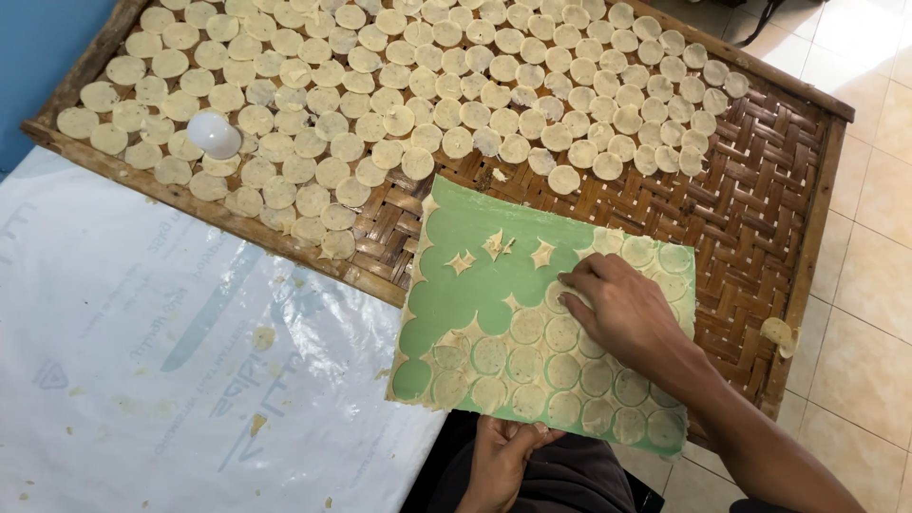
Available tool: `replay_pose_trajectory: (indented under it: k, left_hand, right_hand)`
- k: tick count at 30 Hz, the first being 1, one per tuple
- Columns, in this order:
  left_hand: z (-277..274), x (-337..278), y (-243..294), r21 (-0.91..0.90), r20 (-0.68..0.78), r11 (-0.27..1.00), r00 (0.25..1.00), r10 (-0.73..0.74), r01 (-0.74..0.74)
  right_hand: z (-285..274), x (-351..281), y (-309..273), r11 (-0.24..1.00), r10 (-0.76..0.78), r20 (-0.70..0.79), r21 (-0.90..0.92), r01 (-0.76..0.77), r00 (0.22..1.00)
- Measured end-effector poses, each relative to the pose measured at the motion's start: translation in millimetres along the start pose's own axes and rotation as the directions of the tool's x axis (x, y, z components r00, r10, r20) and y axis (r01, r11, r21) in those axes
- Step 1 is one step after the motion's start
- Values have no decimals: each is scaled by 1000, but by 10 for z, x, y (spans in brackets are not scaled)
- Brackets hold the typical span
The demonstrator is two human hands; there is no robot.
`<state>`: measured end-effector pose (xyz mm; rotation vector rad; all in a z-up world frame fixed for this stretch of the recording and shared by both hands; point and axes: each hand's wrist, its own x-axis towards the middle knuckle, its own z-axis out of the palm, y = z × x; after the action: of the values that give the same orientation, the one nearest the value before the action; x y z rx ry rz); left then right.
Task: Arranging small circles of dough onto a large woven wooden tray for drying or baking.
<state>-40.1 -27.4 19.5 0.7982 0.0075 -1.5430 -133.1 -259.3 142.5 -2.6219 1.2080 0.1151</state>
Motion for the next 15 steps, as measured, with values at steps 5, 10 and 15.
replay_pose_trajectory:
  k: [5, 10, 15]
  left_hand:
    - [-3, 14, -23, -35, 14, 999, 1000, 20, -19]
    - [-158, 72, -176, -63, -13, 998, 1000, 24, -25]
    - [-96, 51, -110, -39, 2, 999, 1000, 23, -23]
  right_hand:
    - [-16, 10, -22, 998, -27, 15, -65, 28, 1000]
    - [-74, 27, -70, 1000, 11, 72, -30, -9, 997]
    - [-98, -19, -65, 999, -15, 17, 41, 15, 1000]
